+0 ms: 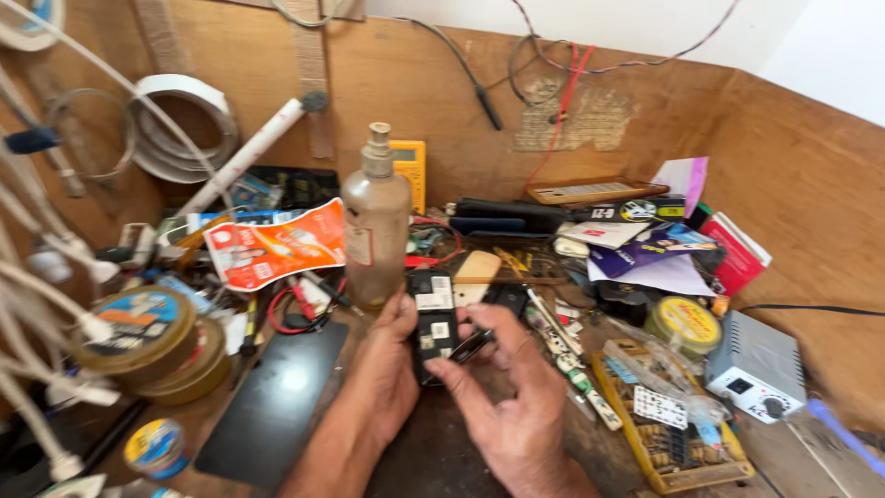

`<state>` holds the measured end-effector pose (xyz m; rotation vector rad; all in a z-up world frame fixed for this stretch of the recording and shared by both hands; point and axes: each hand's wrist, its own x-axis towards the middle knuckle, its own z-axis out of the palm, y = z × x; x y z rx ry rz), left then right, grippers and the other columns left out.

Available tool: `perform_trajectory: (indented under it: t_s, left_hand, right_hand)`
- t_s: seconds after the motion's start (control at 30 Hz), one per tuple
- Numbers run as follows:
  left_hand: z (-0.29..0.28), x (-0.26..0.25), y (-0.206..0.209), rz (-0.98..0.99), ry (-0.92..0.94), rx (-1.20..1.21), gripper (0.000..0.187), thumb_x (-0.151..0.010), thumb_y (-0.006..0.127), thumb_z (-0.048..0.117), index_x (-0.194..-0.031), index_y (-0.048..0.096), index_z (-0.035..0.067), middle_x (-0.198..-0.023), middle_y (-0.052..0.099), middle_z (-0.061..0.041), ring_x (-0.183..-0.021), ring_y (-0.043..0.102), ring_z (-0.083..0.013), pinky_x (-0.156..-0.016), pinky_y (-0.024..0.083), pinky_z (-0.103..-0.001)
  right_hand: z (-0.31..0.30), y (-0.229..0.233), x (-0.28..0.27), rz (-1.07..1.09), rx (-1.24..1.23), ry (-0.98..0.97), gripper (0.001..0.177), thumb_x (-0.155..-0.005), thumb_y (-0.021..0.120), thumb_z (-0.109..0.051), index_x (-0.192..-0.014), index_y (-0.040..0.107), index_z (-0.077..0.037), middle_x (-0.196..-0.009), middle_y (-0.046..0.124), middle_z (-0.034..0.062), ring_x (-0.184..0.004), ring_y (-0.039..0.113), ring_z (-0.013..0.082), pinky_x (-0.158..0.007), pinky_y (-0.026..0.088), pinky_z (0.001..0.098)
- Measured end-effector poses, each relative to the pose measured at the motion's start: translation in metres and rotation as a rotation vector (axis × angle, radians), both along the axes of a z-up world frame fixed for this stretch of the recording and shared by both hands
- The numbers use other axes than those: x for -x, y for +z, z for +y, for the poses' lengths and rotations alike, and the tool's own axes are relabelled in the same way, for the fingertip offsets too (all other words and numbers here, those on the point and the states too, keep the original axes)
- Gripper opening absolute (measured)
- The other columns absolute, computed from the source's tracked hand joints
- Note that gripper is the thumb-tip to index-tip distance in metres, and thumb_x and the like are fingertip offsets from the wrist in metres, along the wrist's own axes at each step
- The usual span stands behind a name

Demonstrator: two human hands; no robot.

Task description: The person uses a small screwdriver to unscrew the back cover of a black mobile phone. They remove the cover to expose the internal components, then use a metal tool to pry and adjust parts inside the device.

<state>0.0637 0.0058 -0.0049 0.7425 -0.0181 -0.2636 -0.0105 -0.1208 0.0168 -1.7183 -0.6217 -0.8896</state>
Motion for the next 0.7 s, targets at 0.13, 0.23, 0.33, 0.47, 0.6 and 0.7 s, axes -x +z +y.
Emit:
perform_trajectory:
  t_s: [0.13,0.23,0.33,0.47,0.6,0.7]
  left_hand:
    - [0.0,0.004,0.01,0.002,0.018,-0.013,0.036,-0.106,0.036,0.03,-0.13,0.055,0.011,-0.107,0.07,-0.011,-0.093,0.07,-0.0236,-0.083,0.06,-0.04]
    - [-0.002,0.007,0.016,0.022,0.036,-0.03,0.04,-0.105,0.036,0.028,-0.137,0.055,0.013,-0.111,0.07,-0.007,-0.098,0.069,-0.0198,-0.085,0.059,-0.039]
    - [-0.001,0.01,0.022,0.053,0.04,-0.053,0.041,-0.105,0.035,0.028,-0.138,0.055,0.012,-0.111,0.069,-0.007,-0.098,0.068,-0.0195,-0.085,0.059,-0.039]
    - [-0.003,0.01,0.023,0.071,0.057,-0.066,0.039,-0.106,0.036,0.031,-0.135,0.056,0.015,-0.112,0.069,-0.007,-0.099,0.068,-0.0184,-0.086,0.058,-0.038]
    - [-0.003,0.003,0.009,0.081,0.075,-0.054,0.036,-0.107,0.036,0.028,-0.13,0.058,0.011,-0.111,0.069,-0.009,-0.101,0.068,-0.0206,-0.089,0.057,-0.039]
    - [-0.007,-0.006,-0.004,-0.003,0.087,-0.014,0.028,-0.106,0.04,0.02,-0.125,0.057,0.008,-0.108,0.071,-0.01,-0.101,0.069,-0.0228,-0.09,0.058,-0.039]
  right_hand:
    - [0.002,0.001,0.002,0.027,-0.003,0.023,0.057,-0.087,0.08,0.007,-0.138,0.055,0.0,-0.124,0.071,0.0151,-0.104,0.074,0.017,-0.086,0.065,0.0299]
    - [0.0,0.001,0.002,0.05,0.03,0.006,0.057,-0.089,0.081,0.005,-0.139,0.056,-0.001,-0.121,0.072,0.0135,-0.104,0.075,0.0163,-0.087,0.066,0.0295]
    - [0.001,0.002,0.002,0.011,0.058,-0.023,0.057,-0.087,0.082,0.004,-0.138,0.057,-0.002,-0.129,0.069,0.0157,-0.108,0.075,0.0179,-0.086,0.066,0.029]
    - [-0.001,0.004,0.003,-0.131,0.182,-0.12,0.065,-0.078,0.088,-0.004,-0.135,0.056,-0.002,-0.13,0.067,0.0155,-0.116,0.07,0.0234,-0.095,0.059,0.0348]
    - [0.003,-0.002,0.001,-0.037,0.057,-0.072,0.059,-0.084,0.085,0.004,-0.136,0.058,-0.003,-0.131,0.069,0.0152,-0.108,0.075,0.0184,-0.085,0.064,0.0278]
    - [0.003,-0.006,0.0,-0.006,0.001,-0.038,0.056,-0.086,0.079,0.009,-0.136,0.056,-0.001,-0.132,0.069,0.0172,-0.107,0.076,0.0198,-0.087,0.065,0.029]
